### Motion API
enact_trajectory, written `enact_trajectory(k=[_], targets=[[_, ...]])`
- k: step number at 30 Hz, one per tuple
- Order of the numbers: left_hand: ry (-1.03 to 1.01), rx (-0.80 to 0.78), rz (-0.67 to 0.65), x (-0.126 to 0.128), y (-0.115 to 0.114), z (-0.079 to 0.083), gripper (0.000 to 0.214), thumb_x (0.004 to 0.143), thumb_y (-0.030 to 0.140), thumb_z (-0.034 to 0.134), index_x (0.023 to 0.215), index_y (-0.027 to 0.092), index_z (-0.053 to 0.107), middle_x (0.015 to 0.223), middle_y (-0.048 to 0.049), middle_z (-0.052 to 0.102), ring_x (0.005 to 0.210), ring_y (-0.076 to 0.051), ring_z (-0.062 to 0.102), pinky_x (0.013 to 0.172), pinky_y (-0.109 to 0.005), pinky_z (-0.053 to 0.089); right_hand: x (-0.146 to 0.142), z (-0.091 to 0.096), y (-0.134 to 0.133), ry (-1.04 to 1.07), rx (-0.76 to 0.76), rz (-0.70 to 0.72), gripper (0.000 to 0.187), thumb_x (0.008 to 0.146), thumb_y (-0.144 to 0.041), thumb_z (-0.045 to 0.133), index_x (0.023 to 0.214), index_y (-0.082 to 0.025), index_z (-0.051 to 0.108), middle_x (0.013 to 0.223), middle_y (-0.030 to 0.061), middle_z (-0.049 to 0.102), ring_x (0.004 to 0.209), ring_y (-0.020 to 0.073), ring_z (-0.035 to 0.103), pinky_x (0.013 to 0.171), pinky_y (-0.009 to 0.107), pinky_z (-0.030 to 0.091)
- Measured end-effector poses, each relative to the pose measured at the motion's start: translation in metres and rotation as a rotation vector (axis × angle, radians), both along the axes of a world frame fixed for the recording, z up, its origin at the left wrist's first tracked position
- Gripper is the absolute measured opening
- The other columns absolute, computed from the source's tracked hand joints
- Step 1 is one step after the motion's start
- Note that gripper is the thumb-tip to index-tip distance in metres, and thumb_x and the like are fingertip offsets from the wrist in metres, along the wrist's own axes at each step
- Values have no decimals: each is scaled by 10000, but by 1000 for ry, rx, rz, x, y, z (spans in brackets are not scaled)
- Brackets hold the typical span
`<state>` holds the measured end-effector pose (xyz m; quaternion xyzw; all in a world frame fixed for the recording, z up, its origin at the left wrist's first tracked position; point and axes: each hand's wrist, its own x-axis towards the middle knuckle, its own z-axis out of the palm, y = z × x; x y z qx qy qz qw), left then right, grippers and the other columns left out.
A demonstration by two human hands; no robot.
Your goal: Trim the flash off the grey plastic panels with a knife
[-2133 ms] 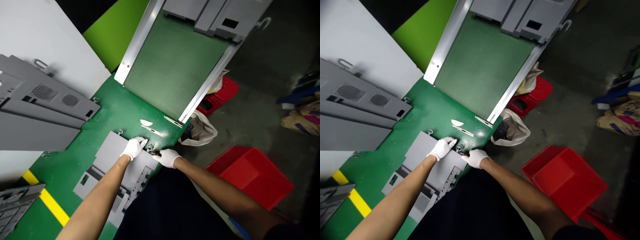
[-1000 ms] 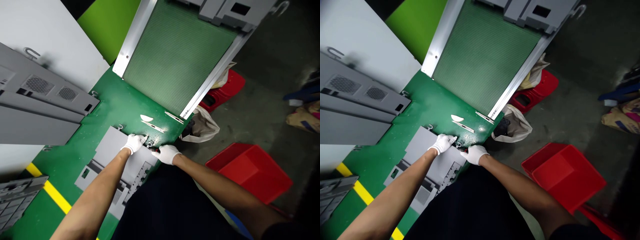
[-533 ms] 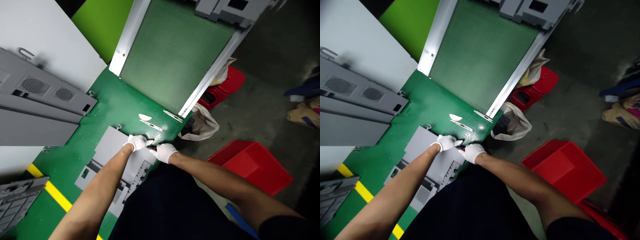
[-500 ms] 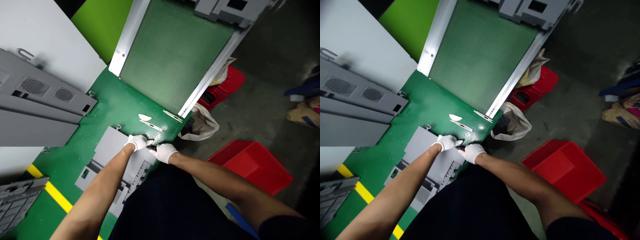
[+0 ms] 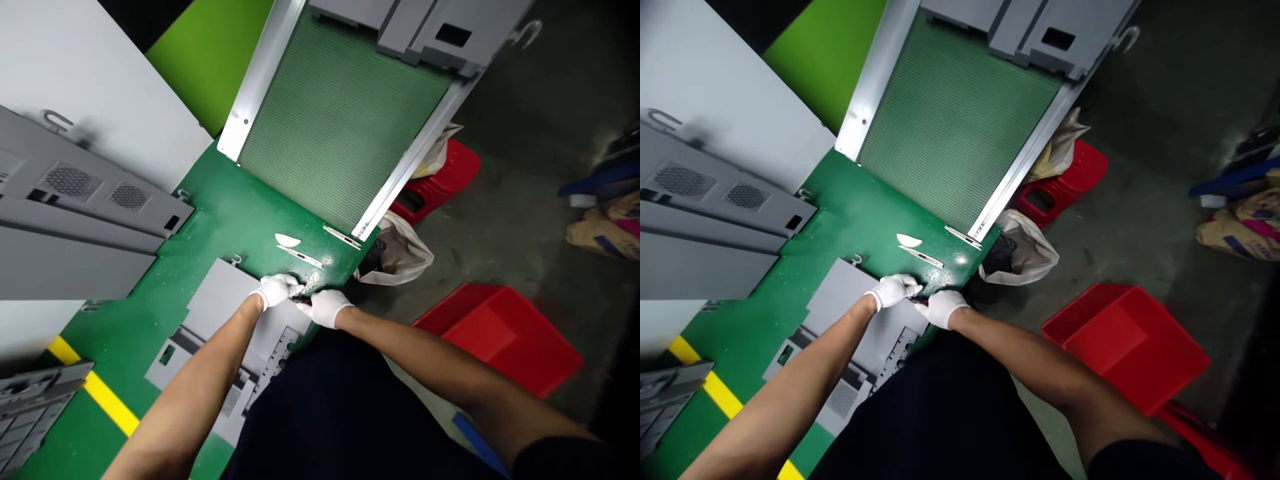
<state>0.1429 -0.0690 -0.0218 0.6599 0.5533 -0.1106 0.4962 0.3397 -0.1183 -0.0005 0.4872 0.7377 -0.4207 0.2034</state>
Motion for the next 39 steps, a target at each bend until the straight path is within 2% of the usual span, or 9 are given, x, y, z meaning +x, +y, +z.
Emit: enact_trajectory(k=[6,8,11,15,20,23,28,33,39], targets=[[-305,27,129,-16,-10,8,439,842,606,642,744,179,663,804,-34,638,729,-170,582,711,-294,495,3,-5,-1,0,-14,-18,744,962,-711,316,1089,-137,771,1048,217,760,1011,375,721,837,437,550],[-235,82,82,-14,-11,4,434,879,592,601,741,184,655,811,-40,639,730,-176,586,728,-303,493,2,-5,-4,-3,14,-31,722,966,-701,333,1105,-133,757,1042,210,761,1004,368,724,830,430,548],[91,265,2,-6,-13,-2,457,971,543,469,743,189,647,864,-88,669,812,-215,631,807,-333,485,-1,-4,-12,-15,80,-76,702,975,-692,335,1115,-128,730,1015,192,765,972,353,732,813,421,548],[407,382,21,11,-17,-6,473,1011,465,375,811,156,672,943,-191,686,919,-301,665,841,-399,460,-1,-10,-25,-34,55,-205,748,968,-733,271,1101,-147,717,1016,180,764,964,348,734,801,417,545],[382,405,-1,9,-17,2,485,1020,467,341,819,165,664,956,-173,686,880,-278,660,821,-382,463,7,-22,-35,30,-54,-339,868,939,-801,159,1075,-166,735,1070,192,758,1030,342,720,855,415,529],[201,406,-67,-12,-14,15,449,1006,479,395,773,192,650,964,-126,699,919,-249,646,960,-384,441,12,-23,-34,71,-77,-377,884,932,-813,160,1080,-163,742,1080,202,756,1042,338,717,873,414,524],[76,270,-74,-38,-11,30,317,959,438,490,804,214,652,962,-55,718,949,-218,656,1206,-520,180,13,-12,-16,64,-57,-242,797,915,-794,317,1110,-154,749,1079,210,757,1028,353,721,851,417,542],[34,218,50,-33,-12,34,320,920,469,532,788,216,677,1017,-55,738,1009,-215,660,1223,-452,189,3,-7,10,70,-11,-51,698,902,-717,449,1127,-134,760,1061,227,759,1029,372,720,859,444,551],[-34,181,45,-34,-12,36,377,951,512,494,882,224,727,1081,-62,746,1019,-207,662,1221,-435,198,-4,-12,25,36,6,48,731,875,-721,491,1117,-90,771,1038,258,756,1016,411,717,836,482,563]])
